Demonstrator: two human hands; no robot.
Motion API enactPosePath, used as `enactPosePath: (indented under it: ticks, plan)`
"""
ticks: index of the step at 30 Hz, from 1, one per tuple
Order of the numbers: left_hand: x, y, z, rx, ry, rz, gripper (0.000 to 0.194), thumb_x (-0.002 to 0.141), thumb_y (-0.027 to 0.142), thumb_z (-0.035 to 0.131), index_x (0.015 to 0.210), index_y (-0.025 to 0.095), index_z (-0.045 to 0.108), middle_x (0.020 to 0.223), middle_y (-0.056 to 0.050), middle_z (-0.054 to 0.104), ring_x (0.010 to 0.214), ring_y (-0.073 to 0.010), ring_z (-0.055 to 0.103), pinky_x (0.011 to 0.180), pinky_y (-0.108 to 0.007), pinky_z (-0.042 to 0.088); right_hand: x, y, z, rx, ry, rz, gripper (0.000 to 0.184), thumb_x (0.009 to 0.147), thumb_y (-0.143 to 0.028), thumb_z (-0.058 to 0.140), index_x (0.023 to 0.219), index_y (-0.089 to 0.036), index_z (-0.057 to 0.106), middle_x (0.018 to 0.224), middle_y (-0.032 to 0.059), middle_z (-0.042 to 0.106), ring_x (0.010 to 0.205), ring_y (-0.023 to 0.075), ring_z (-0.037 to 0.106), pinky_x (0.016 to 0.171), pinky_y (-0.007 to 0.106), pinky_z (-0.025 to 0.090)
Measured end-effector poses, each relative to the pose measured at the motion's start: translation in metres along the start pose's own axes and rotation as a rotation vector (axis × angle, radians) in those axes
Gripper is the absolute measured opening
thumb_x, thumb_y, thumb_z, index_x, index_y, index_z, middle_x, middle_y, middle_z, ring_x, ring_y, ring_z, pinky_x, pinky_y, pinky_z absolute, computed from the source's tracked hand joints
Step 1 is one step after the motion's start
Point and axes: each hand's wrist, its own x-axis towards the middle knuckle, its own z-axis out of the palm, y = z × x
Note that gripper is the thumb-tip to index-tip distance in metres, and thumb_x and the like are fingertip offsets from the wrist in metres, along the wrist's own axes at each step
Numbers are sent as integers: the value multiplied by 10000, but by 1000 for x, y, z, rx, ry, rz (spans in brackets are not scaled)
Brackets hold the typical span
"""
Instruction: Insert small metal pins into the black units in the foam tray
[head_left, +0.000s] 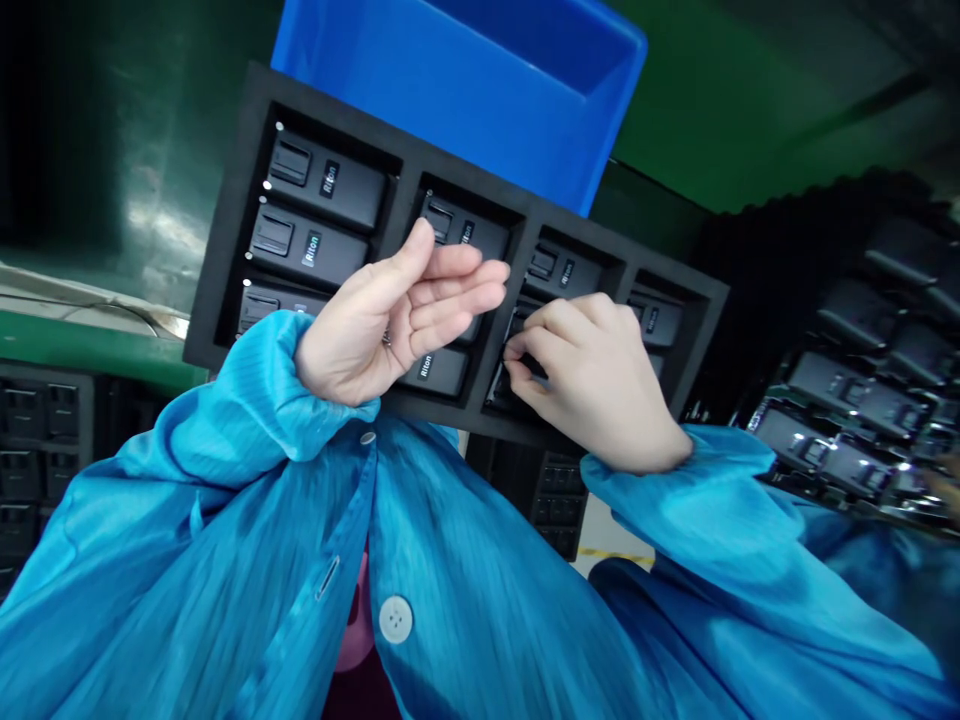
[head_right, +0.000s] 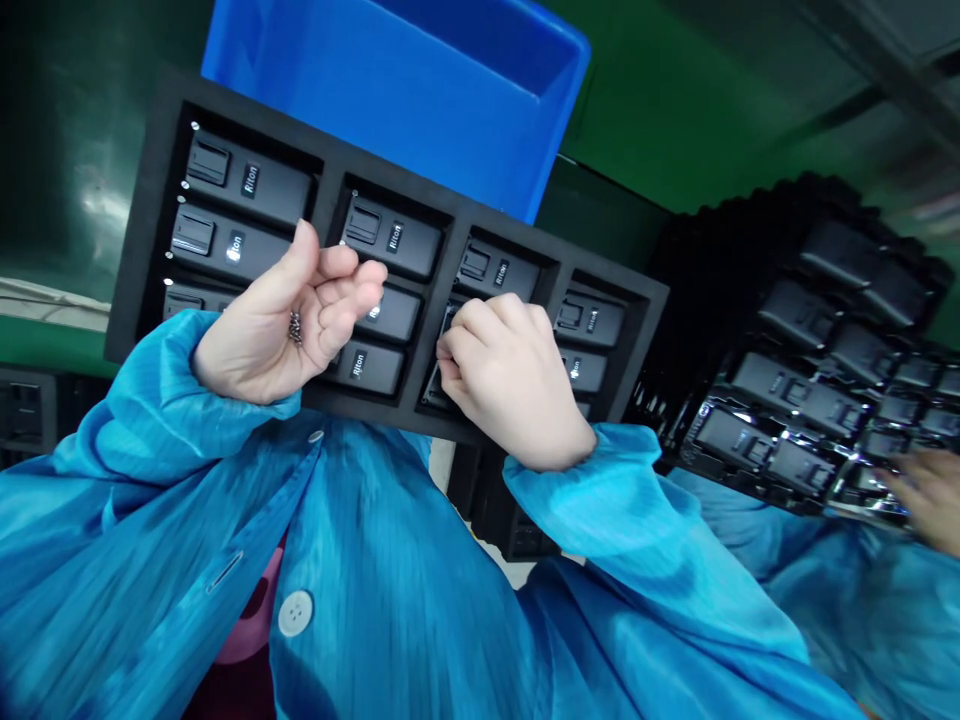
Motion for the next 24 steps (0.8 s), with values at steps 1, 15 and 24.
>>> enactPosePath:
  ticks: [1,15,24]
  plan:
    - [0,0,-1,3,-8,4,403,1051,450,481,1074,134,729,1180,-35,767,1211,-236,696,860,-192,616,1,-1,-1,-20,0,-17,159,958,-174,542,849,-185,657,894,84,677,881,258,531,705,416,358]
    - [-7,-6,-7,-11,-280,3,595,1062,602,302,1111,212,749,1329,12,720,1455,-222,504,1128,-303,491,-36,-14,8,29,93,-16,289,948,-139,563,1205,-195,683,913,73,720,854,238,626,727,388,472]
    - [-13,-25,-9,-55,-496,-55,679,1031,684,219,1167,259,731,1419,35,667,1473,-203,489,1167,-317,436,-31,-20,-9,171,223,100,212,902,-138,654,1096,-218,678,889,76,718,797,255,658,684,407,489]
